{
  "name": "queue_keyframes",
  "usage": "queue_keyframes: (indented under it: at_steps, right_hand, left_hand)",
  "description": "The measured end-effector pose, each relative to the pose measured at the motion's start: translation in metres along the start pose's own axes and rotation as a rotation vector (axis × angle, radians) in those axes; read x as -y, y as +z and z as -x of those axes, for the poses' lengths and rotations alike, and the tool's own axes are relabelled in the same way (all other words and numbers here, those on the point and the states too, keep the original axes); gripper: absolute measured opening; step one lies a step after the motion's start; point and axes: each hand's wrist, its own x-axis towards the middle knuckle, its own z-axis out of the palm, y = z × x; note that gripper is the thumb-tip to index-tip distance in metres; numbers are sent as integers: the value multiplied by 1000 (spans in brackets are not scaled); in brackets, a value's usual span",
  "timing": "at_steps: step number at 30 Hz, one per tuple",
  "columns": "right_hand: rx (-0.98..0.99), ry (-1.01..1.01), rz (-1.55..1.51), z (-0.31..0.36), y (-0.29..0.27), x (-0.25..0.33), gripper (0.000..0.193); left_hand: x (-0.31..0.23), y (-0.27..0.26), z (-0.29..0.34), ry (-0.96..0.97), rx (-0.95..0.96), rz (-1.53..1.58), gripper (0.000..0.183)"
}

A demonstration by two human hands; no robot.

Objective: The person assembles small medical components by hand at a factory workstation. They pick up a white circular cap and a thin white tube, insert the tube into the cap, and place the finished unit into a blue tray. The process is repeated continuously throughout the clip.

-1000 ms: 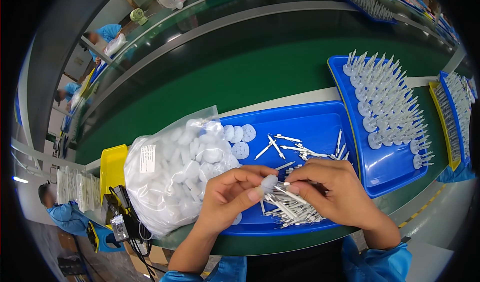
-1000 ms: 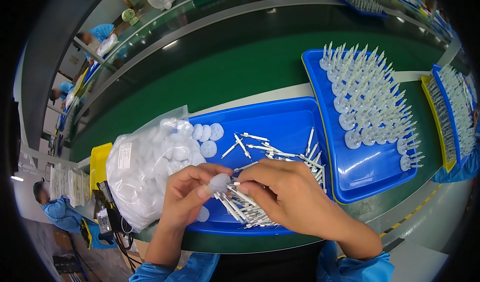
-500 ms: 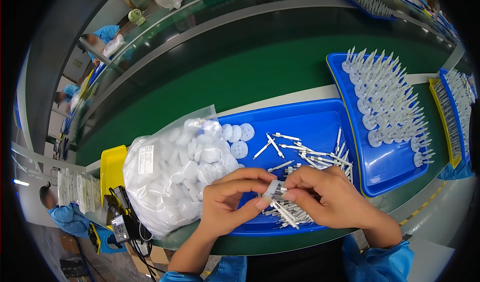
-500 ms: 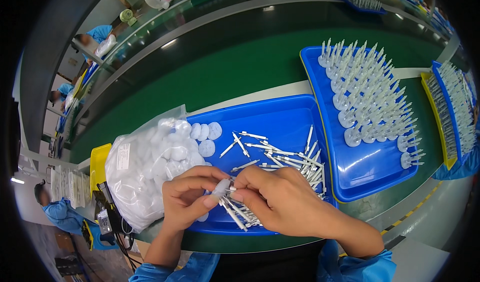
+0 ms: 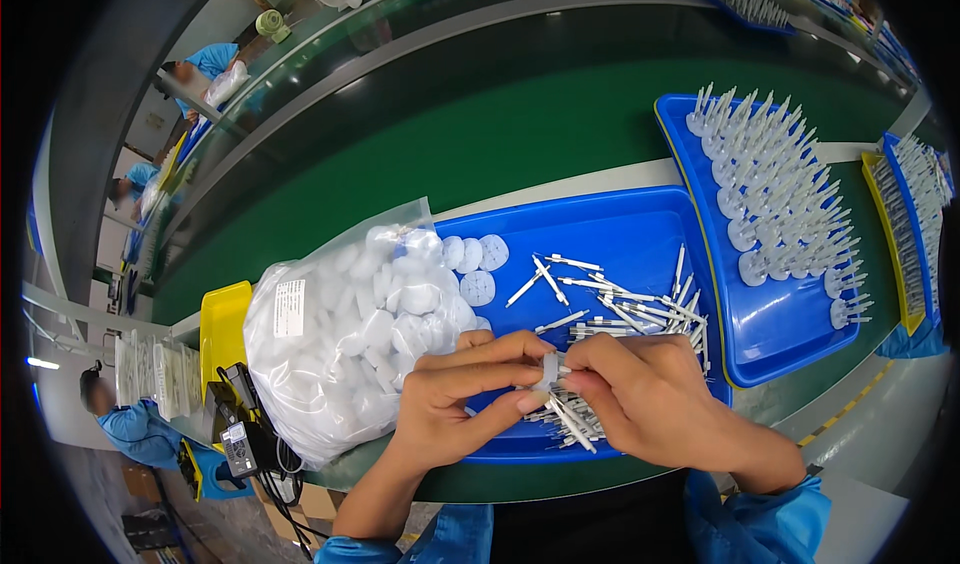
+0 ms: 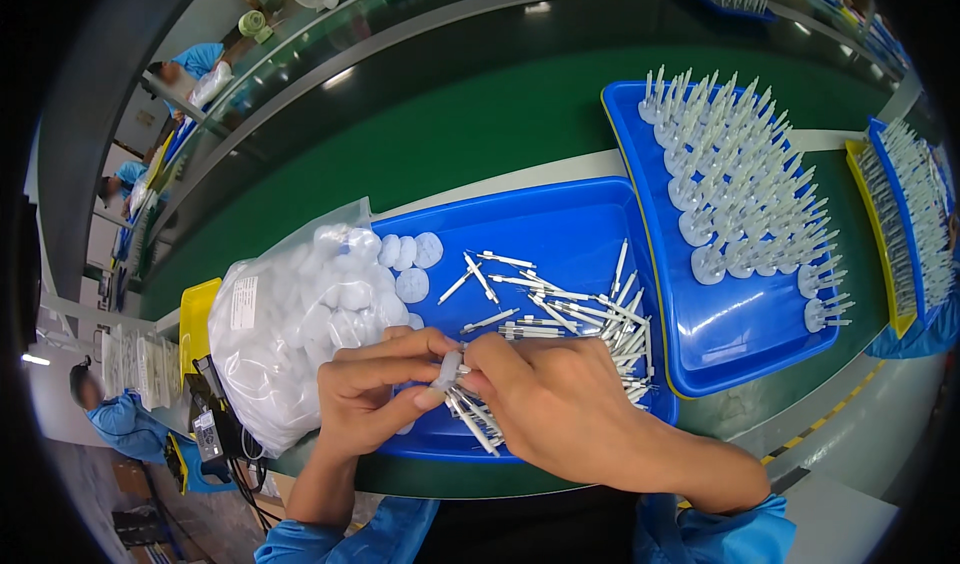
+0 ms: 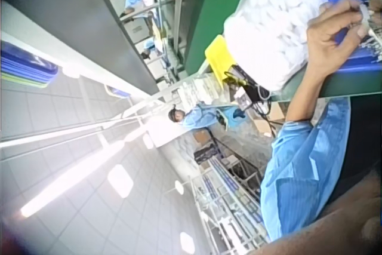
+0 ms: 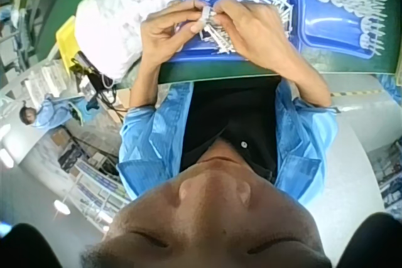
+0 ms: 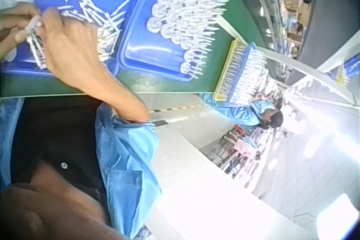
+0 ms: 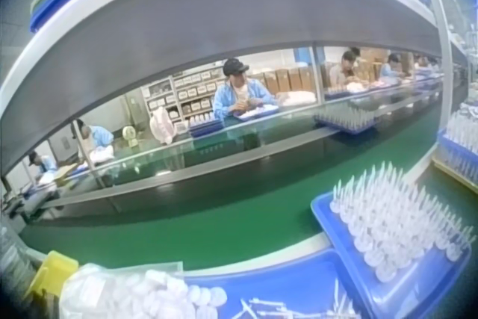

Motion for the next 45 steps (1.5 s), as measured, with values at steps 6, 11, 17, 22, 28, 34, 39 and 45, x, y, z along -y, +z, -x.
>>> queue_keyframes:
  at_steps: [6, 11, 17, 22, 28, 34, 39, 45]
  right_hand:
    - [-174, -219, 72, -10, -2, -4, 14]
    - [-171, -188, 33, -6, 0, -4, 18]
    - [-158, -129, -72, -4, 3, -4, 17]
    - [-166, -128, -91, -3, 4, -4, 17]
    - [-190, -177, -92, -2, 4, -4, 19]
    - [-219, -241, -22, -1, 5, -6, 21]
    - [-232, -243, -11, 0, 6, -7, 22]
    - [-219, -238, -32, 0, 5, -3, 23]
  left_hand:
    - [-5, 14, -2, 95, -177, -70, 33]
    - [-14, 6, -8, 177, -84, -307, 38]
    - [-16, 2, -7, 380, -61, -618, 41]
    - [-12, 9, -2, 541, -117, -754, 39]
    - [-12, 9, 2, 512, -95, -766, 42]
    - [-11, 14, -1, 463, -141, -704, 44]
    - [-13, 13, -5, 344, -108, -484, 39]
    - [-9, 11, -1, 399, -147, -428, 43]
